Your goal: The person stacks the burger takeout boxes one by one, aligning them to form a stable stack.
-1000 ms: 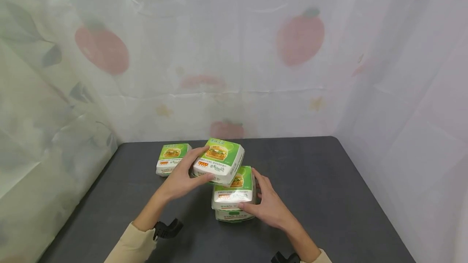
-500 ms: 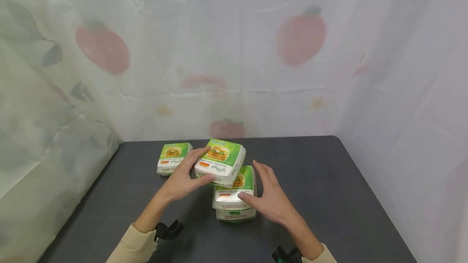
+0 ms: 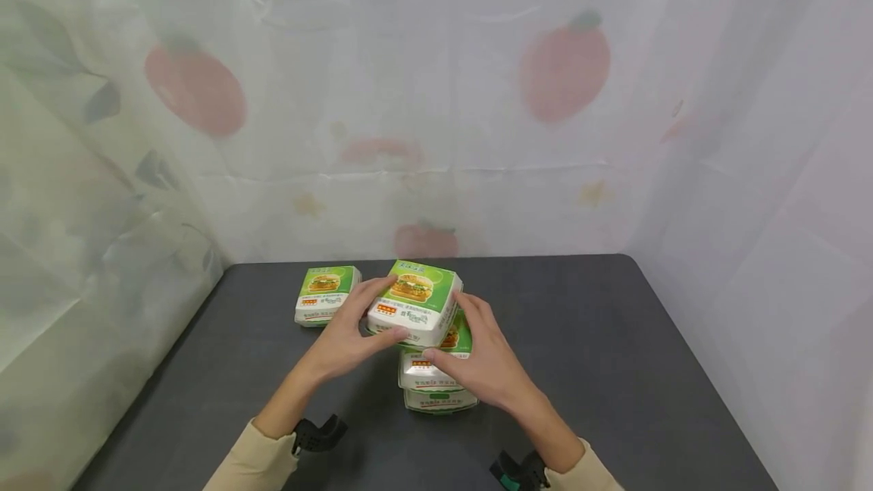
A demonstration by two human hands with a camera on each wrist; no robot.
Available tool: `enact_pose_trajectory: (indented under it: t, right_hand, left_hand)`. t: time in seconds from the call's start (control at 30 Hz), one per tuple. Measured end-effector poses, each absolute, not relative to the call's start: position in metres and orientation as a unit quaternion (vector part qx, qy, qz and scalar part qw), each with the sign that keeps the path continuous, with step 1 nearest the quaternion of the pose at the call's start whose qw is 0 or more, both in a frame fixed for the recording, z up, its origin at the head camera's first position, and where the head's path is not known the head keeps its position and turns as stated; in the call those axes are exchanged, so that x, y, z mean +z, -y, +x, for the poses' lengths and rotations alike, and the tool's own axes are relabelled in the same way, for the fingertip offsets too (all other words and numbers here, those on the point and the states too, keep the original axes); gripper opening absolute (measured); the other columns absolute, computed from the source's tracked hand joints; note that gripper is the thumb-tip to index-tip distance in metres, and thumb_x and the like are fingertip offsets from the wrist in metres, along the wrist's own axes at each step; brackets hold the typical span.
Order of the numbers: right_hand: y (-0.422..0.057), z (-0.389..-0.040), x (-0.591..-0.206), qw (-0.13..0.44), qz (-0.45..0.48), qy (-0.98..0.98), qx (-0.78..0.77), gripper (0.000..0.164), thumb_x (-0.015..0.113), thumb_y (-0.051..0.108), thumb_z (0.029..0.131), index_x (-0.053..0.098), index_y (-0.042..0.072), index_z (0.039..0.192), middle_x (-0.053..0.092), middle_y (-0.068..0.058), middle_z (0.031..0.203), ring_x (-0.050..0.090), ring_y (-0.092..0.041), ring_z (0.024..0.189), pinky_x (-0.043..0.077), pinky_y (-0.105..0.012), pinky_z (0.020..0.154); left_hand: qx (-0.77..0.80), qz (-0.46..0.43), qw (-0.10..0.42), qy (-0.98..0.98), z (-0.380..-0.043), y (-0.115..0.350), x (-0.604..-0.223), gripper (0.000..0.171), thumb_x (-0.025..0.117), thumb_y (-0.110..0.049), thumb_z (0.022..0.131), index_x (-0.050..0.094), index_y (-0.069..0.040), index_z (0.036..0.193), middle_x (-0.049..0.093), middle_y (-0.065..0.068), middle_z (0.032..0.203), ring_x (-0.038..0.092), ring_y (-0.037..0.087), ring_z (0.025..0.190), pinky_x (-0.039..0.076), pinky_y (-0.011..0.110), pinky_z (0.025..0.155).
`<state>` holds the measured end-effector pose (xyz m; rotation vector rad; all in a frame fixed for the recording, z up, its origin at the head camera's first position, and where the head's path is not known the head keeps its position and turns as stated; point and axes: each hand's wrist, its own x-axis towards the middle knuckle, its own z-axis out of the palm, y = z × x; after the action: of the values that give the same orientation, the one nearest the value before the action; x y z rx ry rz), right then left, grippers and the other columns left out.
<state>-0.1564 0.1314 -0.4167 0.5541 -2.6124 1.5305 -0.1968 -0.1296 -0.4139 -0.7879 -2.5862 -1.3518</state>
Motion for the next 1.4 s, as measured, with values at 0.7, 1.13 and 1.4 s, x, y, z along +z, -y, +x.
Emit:
enact_pose_trajectory:
  t: [0.7,1.13,1.4]
  right_hand:
    - [-0.152,-0.161,-0.423,0.066,0.216,0.799,0.557,0.078,0.075,0.022,0.095,0.031,0.016,0.16,0.034,-0.009,0.155,0.036,-0.035,0.144,0.036,-0.06,0.111]
    - [-0.167,-0.159,-0.43,0.051,0.23,0.795,0.559,0.072,0.073,0.019,0.096,0.036,0.022,0.158,0.038,-0.003,0.155,0.038,-0.03,0.143,0.043,-0.039,0.11]
    - [-0.17,-0.157,-0.434,0.057,0.227,0.796,0.559,0.072,0.073,0.017,0.096,0.036,0.021,0.158,0.038,-0.005,0.156,0.038,-0.033,0.143,0.045,-0.032,0.107]
  left_hand:
    - [-0.497,-0.259,0.074,0.825,-0.177,0.115,-0.416,0.067,0.077,-0.03,0.094,0.047,-0.021,0.153,0.045,0.003,0.149,0.052,0.022,0.127,0.053,0.04,0.097]
    - [-0.5,-0.243,0.085,0.827,-0.158,0.107,-0.413,0.064,0.078,-0.033,0.093,0.052,-0.018,0.149,0.049,0.001,0.144,0.053,0.02,0.123,0.055,0.037,0.095]
    - [-0.507,-0.233,0.065,0.827,-0.158,0.107,-0.415,0.066,0.077,-0.034,0.093,0.049,-0.021,0.151,0.047,0.0,0.146,0.051,0.018,0.125,0.054,0.039,0.096]
